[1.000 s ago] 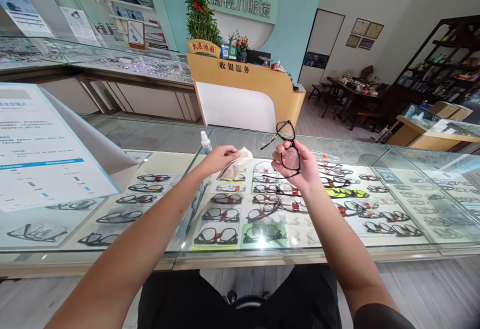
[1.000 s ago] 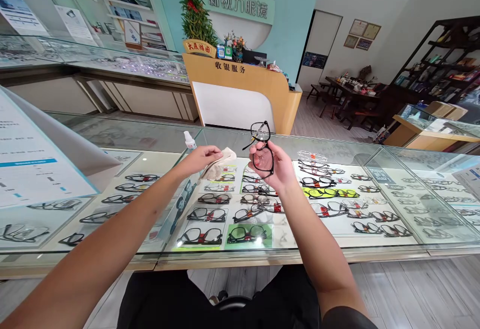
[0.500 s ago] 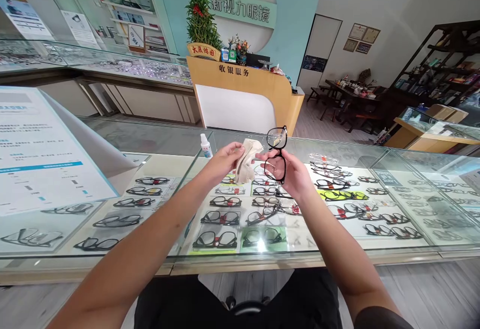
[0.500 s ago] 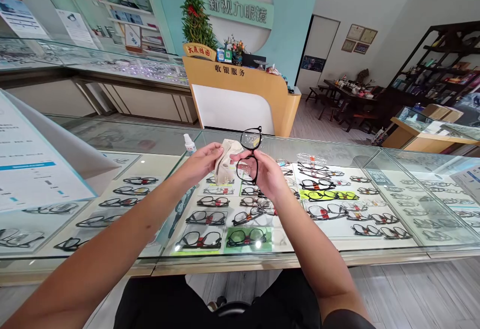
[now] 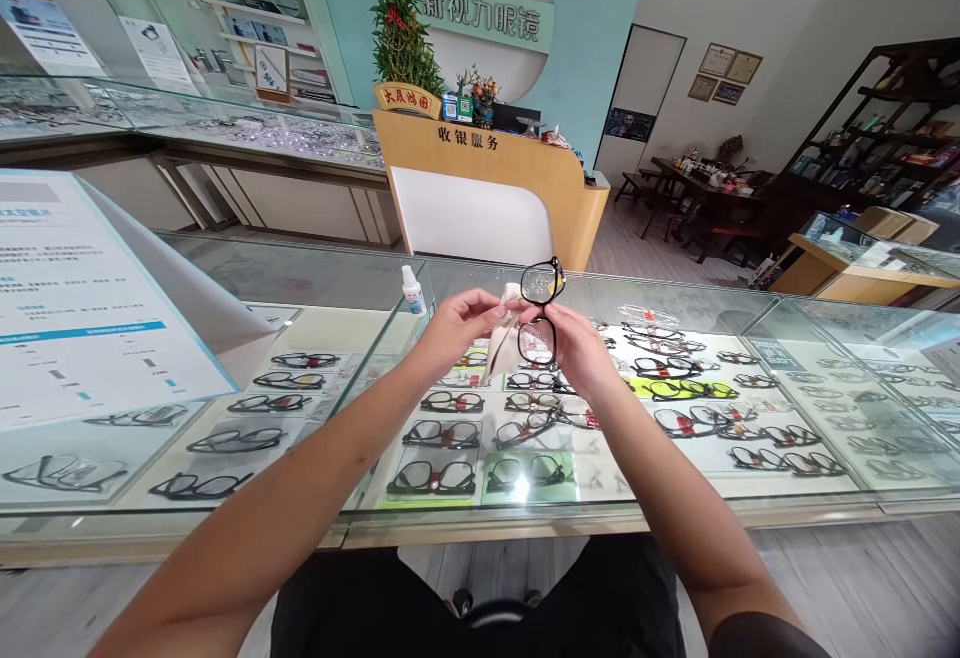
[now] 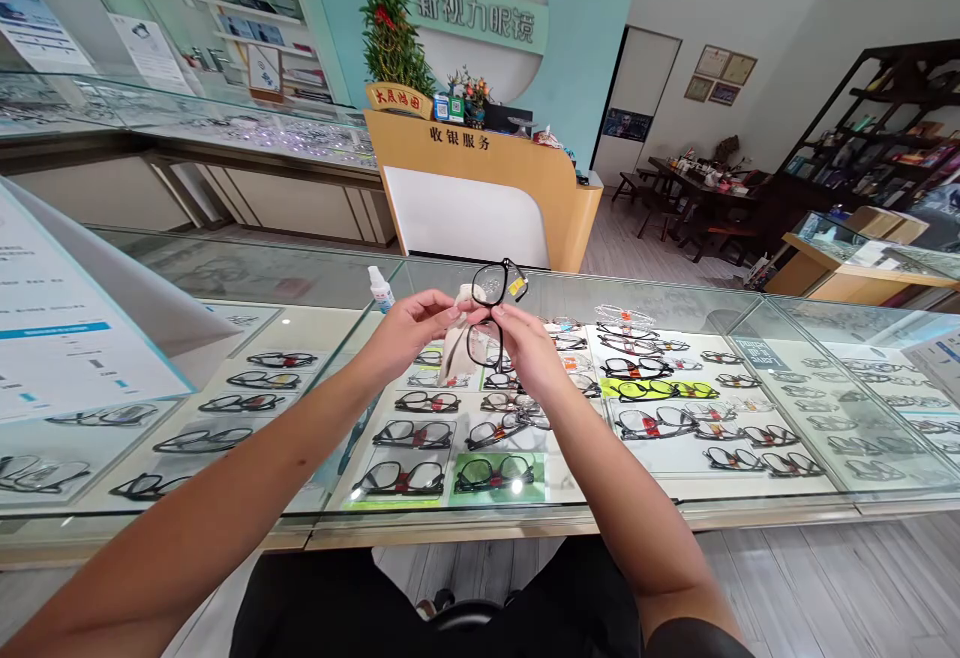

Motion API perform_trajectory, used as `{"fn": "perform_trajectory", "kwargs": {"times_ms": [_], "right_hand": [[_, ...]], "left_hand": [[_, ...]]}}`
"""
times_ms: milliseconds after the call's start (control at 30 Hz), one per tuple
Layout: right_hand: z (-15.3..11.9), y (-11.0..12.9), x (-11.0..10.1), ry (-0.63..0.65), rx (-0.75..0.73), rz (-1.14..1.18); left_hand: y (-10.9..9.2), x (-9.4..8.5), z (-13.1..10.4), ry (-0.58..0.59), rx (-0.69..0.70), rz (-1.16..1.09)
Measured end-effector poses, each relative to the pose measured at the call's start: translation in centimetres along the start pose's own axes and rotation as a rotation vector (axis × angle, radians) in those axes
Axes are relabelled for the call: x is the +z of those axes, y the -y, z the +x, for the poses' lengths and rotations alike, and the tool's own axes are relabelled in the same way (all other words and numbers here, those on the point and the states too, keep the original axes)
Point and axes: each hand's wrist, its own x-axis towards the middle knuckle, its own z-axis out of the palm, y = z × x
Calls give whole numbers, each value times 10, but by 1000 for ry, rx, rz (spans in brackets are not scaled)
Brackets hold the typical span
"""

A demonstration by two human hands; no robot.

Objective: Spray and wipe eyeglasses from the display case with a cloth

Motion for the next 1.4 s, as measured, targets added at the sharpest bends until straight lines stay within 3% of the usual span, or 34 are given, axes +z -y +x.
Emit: {"fn": "perform_trajectory", "kwargs": {"times_ms": [333,667,1067,1400], "right_hand": [[0,-3,4,-40,-31,26],[3,-16,-11,-70,-132,-152],[3,-20,-9,-60,-71,-299],[1,-21,-4,24,27,-409]], "left_hand": [[0,10,-4,-94,152,146],[6,1,5,-146,-11,-28],[0,2,1,-70,-8,-152],[-1,2,-3,83,-53,-109]]}}
